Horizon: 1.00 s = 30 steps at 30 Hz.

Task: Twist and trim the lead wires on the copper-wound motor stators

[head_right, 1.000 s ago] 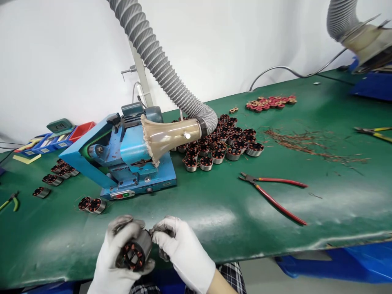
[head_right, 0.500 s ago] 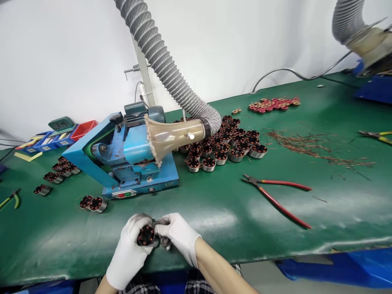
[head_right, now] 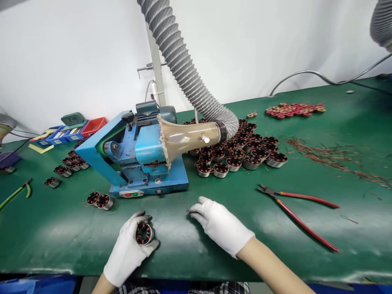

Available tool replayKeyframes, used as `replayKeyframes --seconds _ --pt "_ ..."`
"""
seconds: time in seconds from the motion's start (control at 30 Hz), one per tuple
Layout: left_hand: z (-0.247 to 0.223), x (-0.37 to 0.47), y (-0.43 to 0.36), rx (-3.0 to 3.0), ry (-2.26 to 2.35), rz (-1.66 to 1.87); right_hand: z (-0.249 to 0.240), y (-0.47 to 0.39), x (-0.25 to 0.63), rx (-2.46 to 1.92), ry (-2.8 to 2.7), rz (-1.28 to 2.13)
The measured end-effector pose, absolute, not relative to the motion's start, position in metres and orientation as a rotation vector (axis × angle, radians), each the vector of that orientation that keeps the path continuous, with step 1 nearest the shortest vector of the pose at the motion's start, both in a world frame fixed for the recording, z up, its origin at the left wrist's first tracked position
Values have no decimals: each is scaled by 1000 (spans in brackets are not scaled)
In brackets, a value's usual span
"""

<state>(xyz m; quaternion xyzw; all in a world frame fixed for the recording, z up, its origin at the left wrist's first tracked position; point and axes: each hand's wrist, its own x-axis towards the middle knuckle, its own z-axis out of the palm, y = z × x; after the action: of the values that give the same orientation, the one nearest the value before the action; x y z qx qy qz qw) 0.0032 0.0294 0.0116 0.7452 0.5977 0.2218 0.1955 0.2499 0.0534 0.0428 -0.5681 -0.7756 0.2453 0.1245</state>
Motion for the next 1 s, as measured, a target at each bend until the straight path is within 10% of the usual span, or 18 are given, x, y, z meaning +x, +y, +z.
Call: replayKeyframes --seconds 0.83,1.0 --pt "-1 16 15 2028 1538 657 39 32 180 -1455 -1158 1791" --pt "2 18 14 1973 1585 663 62 42 214 -1344 -895 1413"
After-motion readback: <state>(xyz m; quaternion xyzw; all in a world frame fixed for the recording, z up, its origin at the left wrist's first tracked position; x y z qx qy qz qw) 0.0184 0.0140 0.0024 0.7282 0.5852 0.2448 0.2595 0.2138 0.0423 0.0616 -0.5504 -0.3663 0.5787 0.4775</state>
